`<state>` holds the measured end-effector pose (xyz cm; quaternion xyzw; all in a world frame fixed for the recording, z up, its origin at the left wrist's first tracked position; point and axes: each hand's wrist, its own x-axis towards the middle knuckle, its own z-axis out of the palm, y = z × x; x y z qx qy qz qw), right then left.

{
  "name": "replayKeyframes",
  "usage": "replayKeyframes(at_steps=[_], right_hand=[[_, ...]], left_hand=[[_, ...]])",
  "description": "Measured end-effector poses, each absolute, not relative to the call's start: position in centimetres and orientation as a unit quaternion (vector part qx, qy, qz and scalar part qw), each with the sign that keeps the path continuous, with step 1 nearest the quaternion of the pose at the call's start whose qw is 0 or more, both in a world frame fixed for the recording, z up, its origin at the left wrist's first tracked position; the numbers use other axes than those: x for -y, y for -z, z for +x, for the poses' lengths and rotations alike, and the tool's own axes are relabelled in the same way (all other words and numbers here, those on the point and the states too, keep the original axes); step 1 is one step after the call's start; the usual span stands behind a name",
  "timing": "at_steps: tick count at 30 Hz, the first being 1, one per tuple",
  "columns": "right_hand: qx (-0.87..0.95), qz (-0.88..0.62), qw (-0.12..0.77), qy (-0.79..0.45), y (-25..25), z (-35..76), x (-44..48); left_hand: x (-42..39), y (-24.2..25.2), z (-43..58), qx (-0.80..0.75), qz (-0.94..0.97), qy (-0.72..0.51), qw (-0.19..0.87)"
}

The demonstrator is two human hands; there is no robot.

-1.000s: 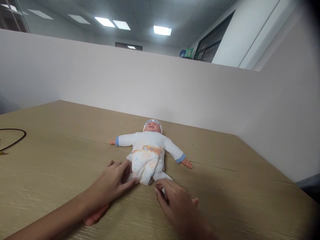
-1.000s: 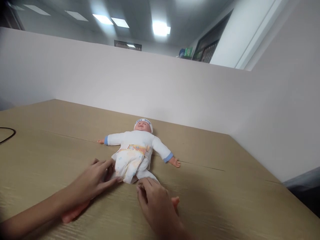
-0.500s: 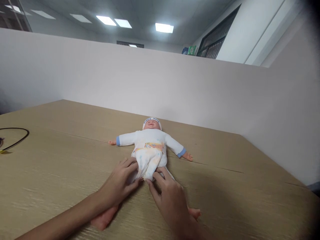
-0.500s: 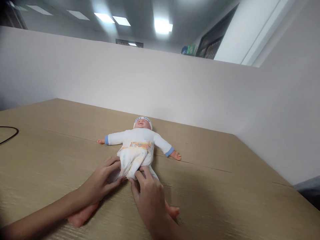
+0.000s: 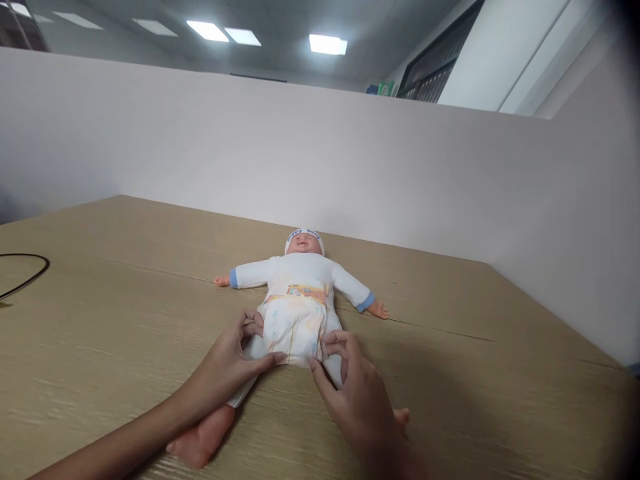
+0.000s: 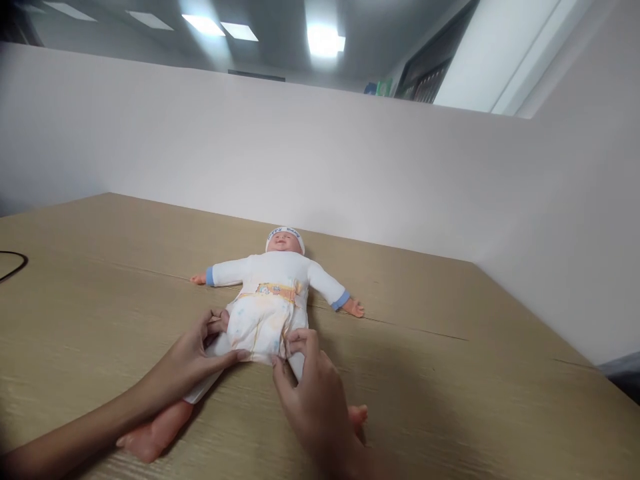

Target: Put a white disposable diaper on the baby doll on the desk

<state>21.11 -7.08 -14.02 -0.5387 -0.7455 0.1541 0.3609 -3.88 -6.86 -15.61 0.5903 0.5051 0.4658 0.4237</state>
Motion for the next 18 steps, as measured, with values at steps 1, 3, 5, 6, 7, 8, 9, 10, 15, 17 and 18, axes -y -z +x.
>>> replayKeyframes(at_steps=[1, 3, 5, 6, 7, 8, 9, 10, 15, 17, 18], right_hand=[[0.746, -0.54, 0.365, -0.135, 14.2, 21.5, 7.2], [0.752, -0.539, 0.365, -0.101, 14.4, 22.0, 7.4], [0.761, -0.534, 0.358, -0.085, 14.6, 22.4, 7.5], [0.765, -0.53, 0.357, -0.081, 14.6, 22.4, 7.5], [0.768, -0.526, 0.356, -0.08, 14.6, 22.5, 7.4], [0.771, -0.523, 0.355, -0.08, 14.6, 22.5, 7.4], [0.773, -0.52, 0.354, -0.083, 14.6, 22.4, 7.3], [0.774, -0.519, 0.352, -0.087, 14.4, 22.3, 7.3], [0.748, -0.559, 0.321, -0.16, 13.0, 21.3, 7.2], [0.723, -0.584, 0.305, -0.209, 12.4, 21.0, 7.1], [0.711, -0.594, 0.3, -0.229, 12.2, 21.0, 7.1]], left_hand=[[7.1, 15.5, -3.9, -0.507, 0.584, -0.466, 0.429], [7.4, 15.2, -4.0, -0.507, 0.588, -0.454, 0.438], [7.6, 14.7, -4.1, -0.51, 0.603, -0.43, 0.438], [7.6, 14.5, -4.1, -0.515, 0.612, -0.418, 0.431], [7.5, 14.4, -4.1, -0.52, 0.619, -0.407, 0.425], [7.4, 14.3, -4.2, -0.525, 0.623, -0.399, 0.421], [7.2, 14.3, -4.2, -0.526, 0.625, -0.393, 0.422], [7.0, 14.3, -4.2, -0.525, 0.624, -0.388, 0.43], [6.5, 13.4, -3.9, -0.518, 0.578, -0.383, 0.502], [6.5, 13.0, -3.8, -0.513, 0.565, -0.379, 0.523], [6.5, 12.9, -3.8, -0.511, 0.562, -0.378, 0.53]])
